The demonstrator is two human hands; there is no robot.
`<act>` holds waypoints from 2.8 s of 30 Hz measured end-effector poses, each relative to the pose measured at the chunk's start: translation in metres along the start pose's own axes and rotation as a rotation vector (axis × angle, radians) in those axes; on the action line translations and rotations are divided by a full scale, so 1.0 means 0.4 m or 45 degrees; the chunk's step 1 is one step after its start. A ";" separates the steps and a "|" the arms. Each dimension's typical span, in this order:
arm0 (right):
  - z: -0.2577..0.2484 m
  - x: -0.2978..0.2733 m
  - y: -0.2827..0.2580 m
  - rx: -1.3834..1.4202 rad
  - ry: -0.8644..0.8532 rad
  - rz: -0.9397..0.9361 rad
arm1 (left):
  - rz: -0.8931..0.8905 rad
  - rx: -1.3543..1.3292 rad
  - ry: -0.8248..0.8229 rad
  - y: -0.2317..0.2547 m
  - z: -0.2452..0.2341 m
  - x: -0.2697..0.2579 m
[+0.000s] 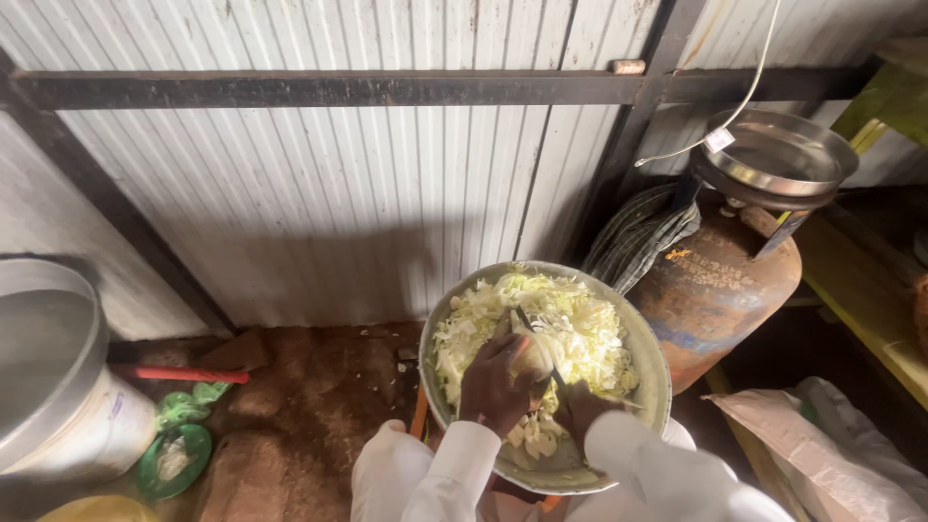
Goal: The person shreds cabbage into a large metal bowl using a handheld slicer tool, repeatedly running the cabbage head across the blade.
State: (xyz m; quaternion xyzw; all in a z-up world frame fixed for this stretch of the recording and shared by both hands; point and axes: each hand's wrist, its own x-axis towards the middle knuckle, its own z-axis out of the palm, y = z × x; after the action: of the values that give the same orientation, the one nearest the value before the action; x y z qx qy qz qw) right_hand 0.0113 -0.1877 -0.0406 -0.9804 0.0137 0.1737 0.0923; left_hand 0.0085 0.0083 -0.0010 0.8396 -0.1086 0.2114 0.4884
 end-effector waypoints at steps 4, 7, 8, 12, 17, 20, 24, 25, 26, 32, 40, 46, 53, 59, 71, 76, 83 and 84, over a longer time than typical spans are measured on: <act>-0.088 -0.014 -0.039 0.063 -0.092 0.023 | 0.013 -0.014 0.012 0.010 0.000 -0.001; -0.095 -0.008 -0.036 0.259 -0.180 0.112 | -0.011 -0.066 0.008 0.007 -0.015 -0.005; -0.088 -0.008 -0.005 0.323 -0.210 0.165 | -0.006 -0.045 0.001 0.009 -0.009 -0.008; -0.008 -0.018 0.106 0.186 -0.010 -0.095 | -0.039 -0.062 -0.011 0.005 0.007 0.001; 0.043 -0.047 0.147 0.228 0.016 -0.007 | -0.074 -0.052 -0.030 0.003 0.014 -0.011; 0.016 -0.046 0.093 0.197 -0.023 -0.025 | -0.107 -0.036 -0.052 0.001 0.005 0.001; -0.025 -0.038 0.022 0.044 -0.042 -0.061 | -0.113 -0.010 -0.072 -0.001 0.004 -0.002; -0.041 -0.027 0.008 -0.001 -0.041 -0.071 | -0.123 -0.014 -0.076 0.000 0.004 0.001; -0.052 -0.020 -0.003 -0.051 -0.043 -0.082 | -0.096 -0.022 -0.059 0.000 0.006 -0.002; -0.109 0.027 -0.056 -0.354 -0.136 -0.005 | -0.041 -0.088 0.025 0.000 0.006 -0.006; -0.063 -0.063 0.036 0.725 -0.098 0.286 | -0.102 -0.038 -0.066 -0.005 0.003 0.001; -0.053 -0.044 0.072 0.165 -0.049 0.017 | -0.100 -0.080 -0.052 -0.004 0.005 -0.001; -0.045 -0.085 0.097 0.537 0.049 0.195 | -0.051 -0.081 -0.002 -0.007 0.009 0.003; -0.033 -0.119 0.072 0.601 0.024 0.120 | -0.155 -0.139 -0.061 0.007 0.016 0.009; -0.101 -0.189 -0.045 0.424 -0.059 0.056 | -0.124 -0.090 -0.093 -0.005 -0.015 0.002; -0.080 -0.168 -0.036 0.326 -0.028 0.002 | -0.089 -0.081 -0.085 -0.016 -0.006 0.003; -0.102 -0.108 -0.057 0.239 0.045 -0.013 | -0.024 -0.062 -0.076 -0.020 -0.006 0.008; -0.112 -0.099 -0.061 0.198 0.055 -0.028 | -0.055 -0.071 -0.080 -0.016 -0.004 0.006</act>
State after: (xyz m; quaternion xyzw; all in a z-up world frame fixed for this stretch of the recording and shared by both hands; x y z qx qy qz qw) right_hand -0.0092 -0.1721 0.0184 -0.9739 0.0186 0.1499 0.1696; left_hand 0.0127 0.0129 -0.0044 0.8339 -0.1117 0.1713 0.5125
